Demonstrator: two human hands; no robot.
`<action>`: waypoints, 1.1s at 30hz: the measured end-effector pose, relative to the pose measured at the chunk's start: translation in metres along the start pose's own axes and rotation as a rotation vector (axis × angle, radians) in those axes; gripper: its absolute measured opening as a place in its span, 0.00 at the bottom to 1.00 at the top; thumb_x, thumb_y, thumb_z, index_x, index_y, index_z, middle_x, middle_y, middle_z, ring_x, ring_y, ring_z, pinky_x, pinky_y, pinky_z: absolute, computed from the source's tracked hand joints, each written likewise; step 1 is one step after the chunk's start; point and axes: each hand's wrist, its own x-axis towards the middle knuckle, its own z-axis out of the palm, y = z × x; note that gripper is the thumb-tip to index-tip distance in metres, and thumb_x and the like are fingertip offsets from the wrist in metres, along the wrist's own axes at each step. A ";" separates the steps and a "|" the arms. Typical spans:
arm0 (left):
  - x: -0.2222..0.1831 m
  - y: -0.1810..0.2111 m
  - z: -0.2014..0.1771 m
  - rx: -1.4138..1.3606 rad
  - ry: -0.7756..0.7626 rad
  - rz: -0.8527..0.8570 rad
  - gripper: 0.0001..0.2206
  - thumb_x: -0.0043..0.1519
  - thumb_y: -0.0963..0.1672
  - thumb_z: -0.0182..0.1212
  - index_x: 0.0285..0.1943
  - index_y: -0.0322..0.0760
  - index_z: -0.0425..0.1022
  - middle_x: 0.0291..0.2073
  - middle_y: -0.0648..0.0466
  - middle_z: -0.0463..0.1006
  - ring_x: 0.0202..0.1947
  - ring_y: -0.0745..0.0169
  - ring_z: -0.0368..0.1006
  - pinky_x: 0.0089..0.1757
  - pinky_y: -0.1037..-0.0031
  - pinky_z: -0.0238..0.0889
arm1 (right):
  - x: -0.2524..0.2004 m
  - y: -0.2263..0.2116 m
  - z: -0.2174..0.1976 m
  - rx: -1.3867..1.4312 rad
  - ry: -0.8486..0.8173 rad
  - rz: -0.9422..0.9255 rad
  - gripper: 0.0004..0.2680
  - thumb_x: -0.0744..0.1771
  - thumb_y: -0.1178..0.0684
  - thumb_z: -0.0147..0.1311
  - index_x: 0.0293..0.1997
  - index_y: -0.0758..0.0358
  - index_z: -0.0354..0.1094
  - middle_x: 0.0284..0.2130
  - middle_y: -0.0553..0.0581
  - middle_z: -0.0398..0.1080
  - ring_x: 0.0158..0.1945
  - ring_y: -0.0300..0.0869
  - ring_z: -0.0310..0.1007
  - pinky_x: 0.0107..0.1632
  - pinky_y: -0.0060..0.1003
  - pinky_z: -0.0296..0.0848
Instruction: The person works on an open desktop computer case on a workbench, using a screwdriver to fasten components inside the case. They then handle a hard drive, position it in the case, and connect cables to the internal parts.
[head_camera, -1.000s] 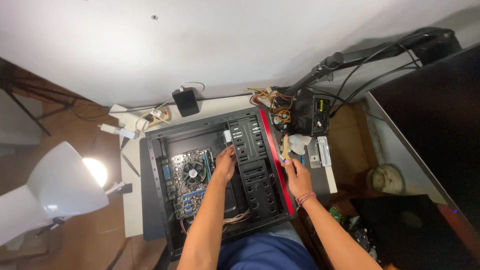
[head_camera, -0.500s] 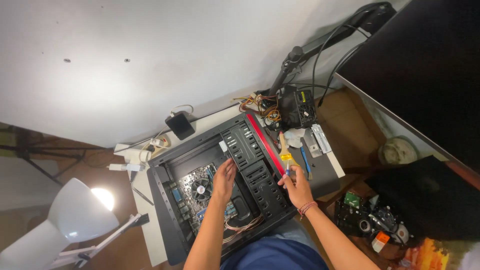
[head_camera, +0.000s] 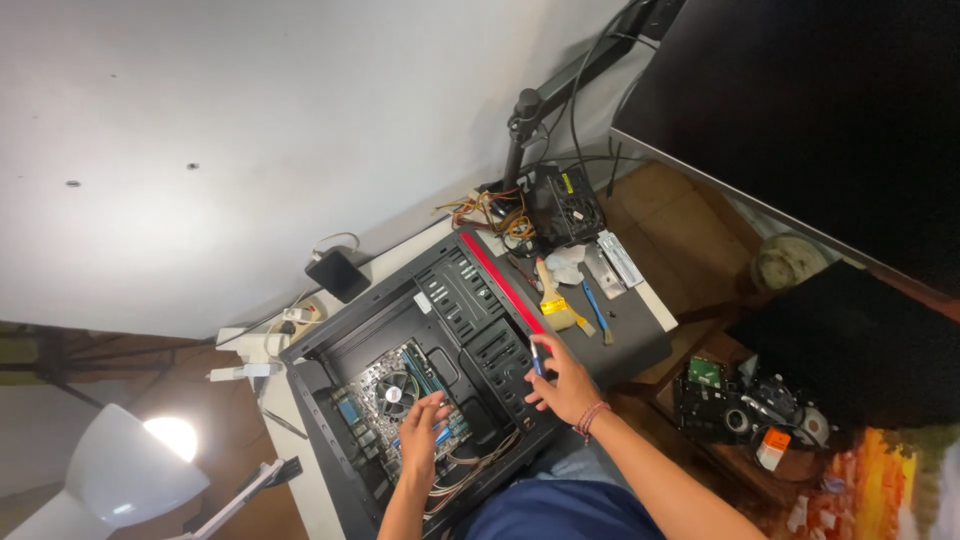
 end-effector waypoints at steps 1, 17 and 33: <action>-0.002 0.003 0.007 0.004 -0.005 -0.006 0.14 0.66 0.46 0.54 0.57 0.38 0.79 0.54 0.55 0.81 0.55 0.61 0.76 0.55 0.69 0.66 | 0.002 0.000 0.000 0.002 0.007 0.006 0.24 0.66 0.64 0.50 0.70 0.50 0.49 0.39 0.61 0.75 0.33 0.46 0.84 0.31 0.36 0.81; -0.039 0.060 0.170 0.331 -0.104 0.322 0.10 0.64 0.42 0.60 0.52 0.32 0.79 0.42 0.52 0.82 0.43 0.66 0.76 0.47 0.75 0.69 | 0.059 0.021 -0.121 -0.117 0.130 -0.063 0.19 0.66 0.62 0.51 0.64 0.51 0.57 0.41 0.57 0.69 0.32 0.40 0.78 0.26 0.38 0.83; -0.047 0.063 0.244 0.467 0.046 0.441 0.09 0.60 0.39 0.62 0.49 0.31 0.80 0.40 0.49 0.85 0.42 0.62 0.82 0.46 0.72 0.74 | 0.190 0.194 -0.223 -0.342 0.301 0.181 0.08 0.63 0.57 0.61 0.44 0.59 0.76 0.35 0.55 0.82 0.40 0.42 0.81 0.46 0.37 0.76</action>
